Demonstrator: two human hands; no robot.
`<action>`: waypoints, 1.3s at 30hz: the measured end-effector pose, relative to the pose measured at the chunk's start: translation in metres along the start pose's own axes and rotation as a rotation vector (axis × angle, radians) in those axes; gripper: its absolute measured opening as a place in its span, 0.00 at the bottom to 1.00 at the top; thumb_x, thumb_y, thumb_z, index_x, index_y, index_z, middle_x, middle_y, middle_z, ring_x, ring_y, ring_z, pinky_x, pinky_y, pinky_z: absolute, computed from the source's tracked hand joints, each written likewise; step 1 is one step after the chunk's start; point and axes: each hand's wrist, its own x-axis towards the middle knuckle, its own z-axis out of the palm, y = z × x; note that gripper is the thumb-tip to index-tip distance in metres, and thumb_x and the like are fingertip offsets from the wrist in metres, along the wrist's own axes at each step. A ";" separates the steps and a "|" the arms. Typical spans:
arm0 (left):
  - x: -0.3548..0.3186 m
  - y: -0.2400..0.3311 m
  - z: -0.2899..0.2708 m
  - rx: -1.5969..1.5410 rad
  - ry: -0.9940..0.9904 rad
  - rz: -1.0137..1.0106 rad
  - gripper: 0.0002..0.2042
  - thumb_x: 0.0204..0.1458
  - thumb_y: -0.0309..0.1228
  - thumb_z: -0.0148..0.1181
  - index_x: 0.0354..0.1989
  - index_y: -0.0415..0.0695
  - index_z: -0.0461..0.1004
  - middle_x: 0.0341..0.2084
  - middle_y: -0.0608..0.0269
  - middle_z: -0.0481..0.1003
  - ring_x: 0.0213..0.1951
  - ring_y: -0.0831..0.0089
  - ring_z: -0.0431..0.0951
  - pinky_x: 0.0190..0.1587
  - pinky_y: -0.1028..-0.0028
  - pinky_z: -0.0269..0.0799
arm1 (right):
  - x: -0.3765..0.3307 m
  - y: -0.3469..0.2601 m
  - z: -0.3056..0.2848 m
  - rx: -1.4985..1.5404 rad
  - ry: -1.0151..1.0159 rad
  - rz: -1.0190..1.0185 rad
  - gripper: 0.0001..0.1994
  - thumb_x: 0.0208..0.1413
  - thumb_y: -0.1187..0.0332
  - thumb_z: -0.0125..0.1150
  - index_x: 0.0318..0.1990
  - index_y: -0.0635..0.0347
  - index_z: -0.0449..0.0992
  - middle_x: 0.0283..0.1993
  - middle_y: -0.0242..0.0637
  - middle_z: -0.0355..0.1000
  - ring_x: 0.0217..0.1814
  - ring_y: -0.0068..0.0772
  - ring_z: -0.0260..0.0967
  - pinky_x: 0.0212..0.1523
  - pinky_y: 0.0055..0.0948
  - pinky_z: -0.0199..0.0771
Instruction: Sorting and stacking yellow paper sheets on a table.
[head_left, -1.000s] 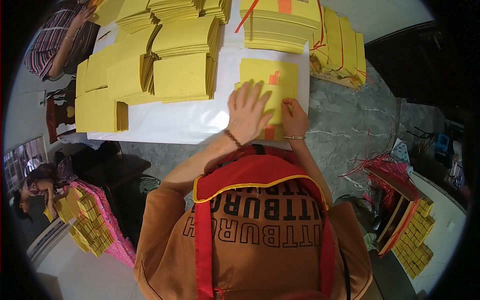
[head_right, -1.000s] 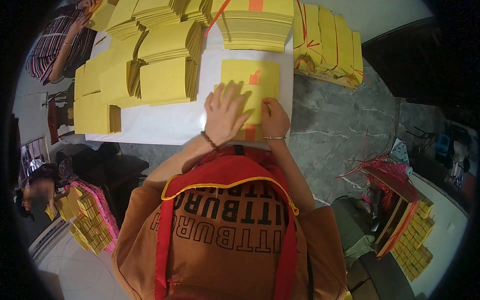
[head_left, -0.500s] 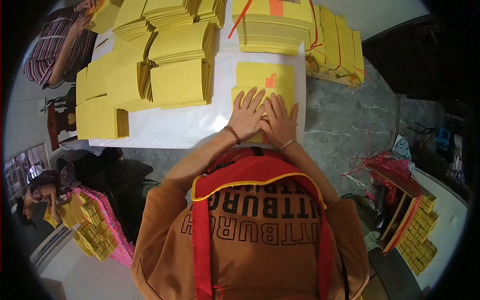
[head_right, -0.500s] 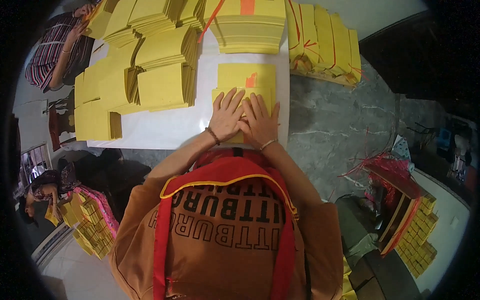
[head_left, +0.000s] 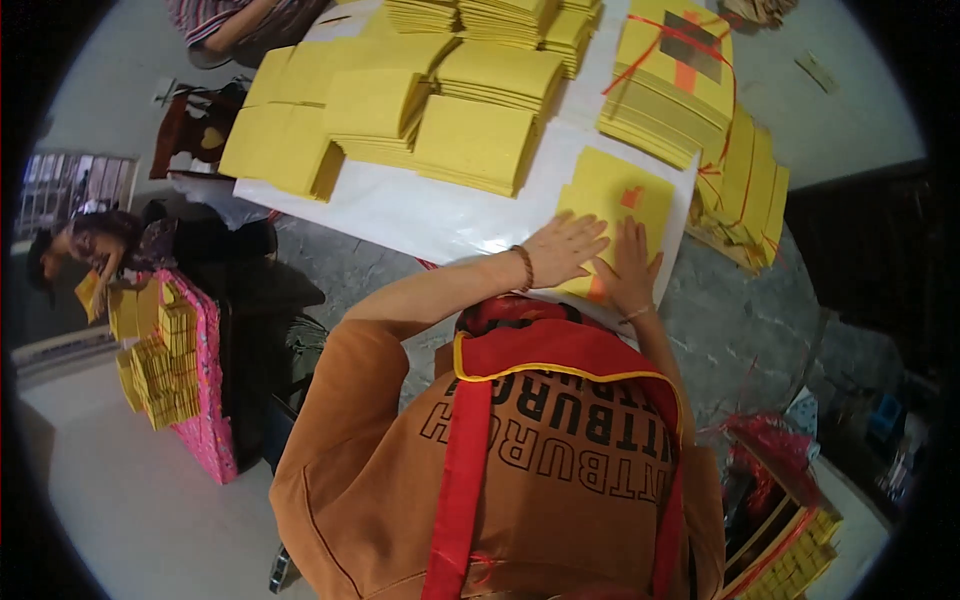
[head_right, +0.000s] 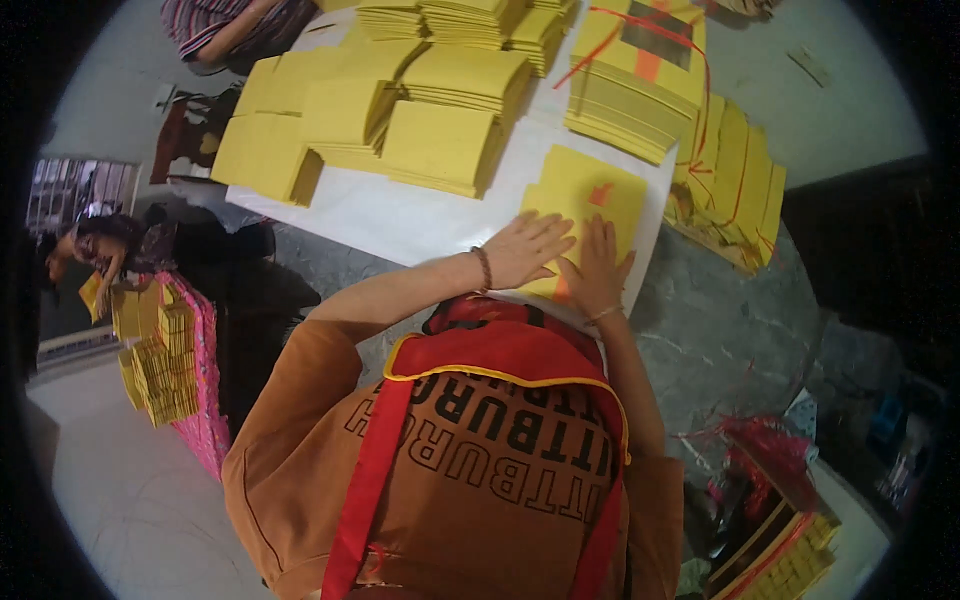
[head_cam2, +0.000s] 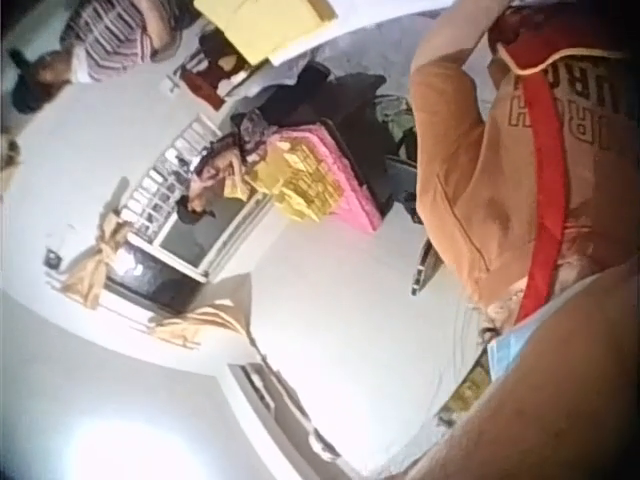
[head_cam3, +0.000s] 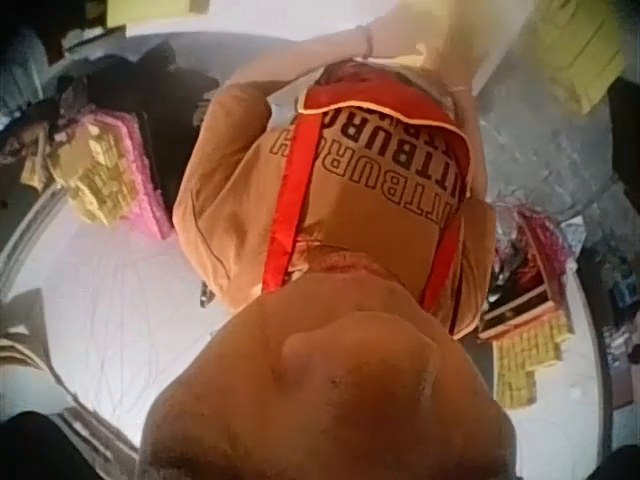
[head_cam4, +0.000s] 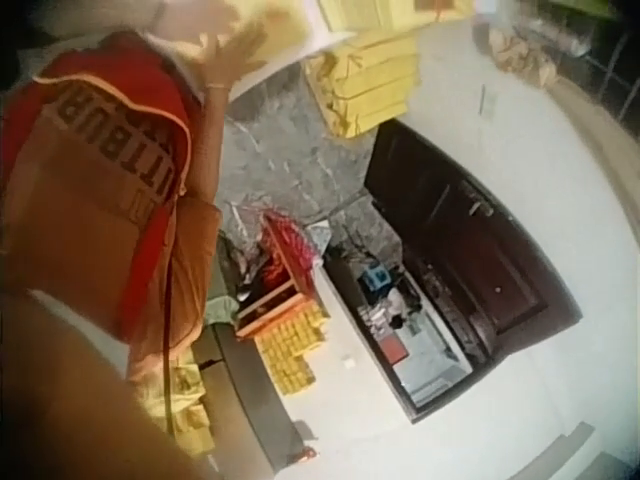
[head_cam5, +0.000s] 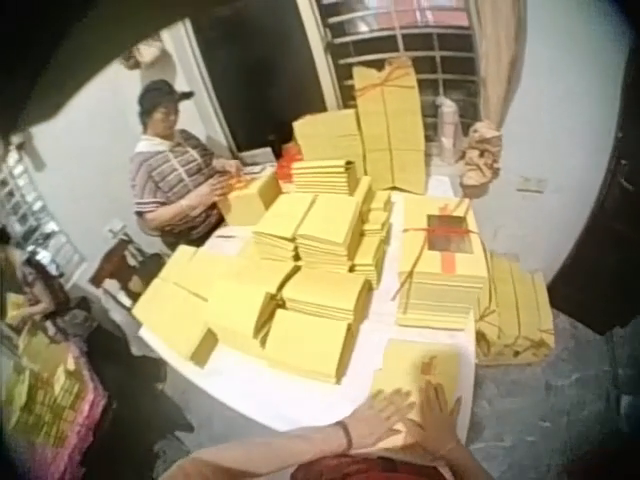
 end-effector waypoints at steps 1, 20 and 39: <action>0.006 0.000 -0.001 0.068 -0.020 0.049 0.29 0.49 0.41 0.54 0.59 0.40 0.59 0.57 0.43 0.58 0.57 0.56 0.61 0.56 0.60 0.57 | 0.004 0.009 -0.004 0.166 -0.100 0.074 0.34 0.52 0.63 0.53 0.65 0.53 0.47 0.66 0.37 0.50 0.68 0.39 0.46 0.58 0.62 0.47; -0.076 -0.116 -0.095 0.232 0.601 -0.305 0.25 0.39 0.18 0.50 0.50 0.47 0.70 0.47 0.60 0.71 0.47 0.60 0.70 0.48 0.64 0.65 | -0.039 0.061 -0.044 1.192 0.263 0.915 0.27 0.56 0.58 0.54 0.62 0.50 0.57 0.56 0.35 0.66 0.59 0.32 0.60 0.55 0.38 0.57; -0.085 -0.137 -0.047 0.131 0.150 -0.412 0.36 0.36 0.23 0.58 0.60 0.50 0.57 0.58 0.56 0.57 0.58 0.56 0.56 0.58 0.58 0.53 | -0.023 0.047 -0.019 0.917 0.268 0.511 0.18 0.55 0.68 0.55 0.53 0.62 0.67 0.48 0.40 0.70 0.51 0.30 0.65 0.53 0.28 0.63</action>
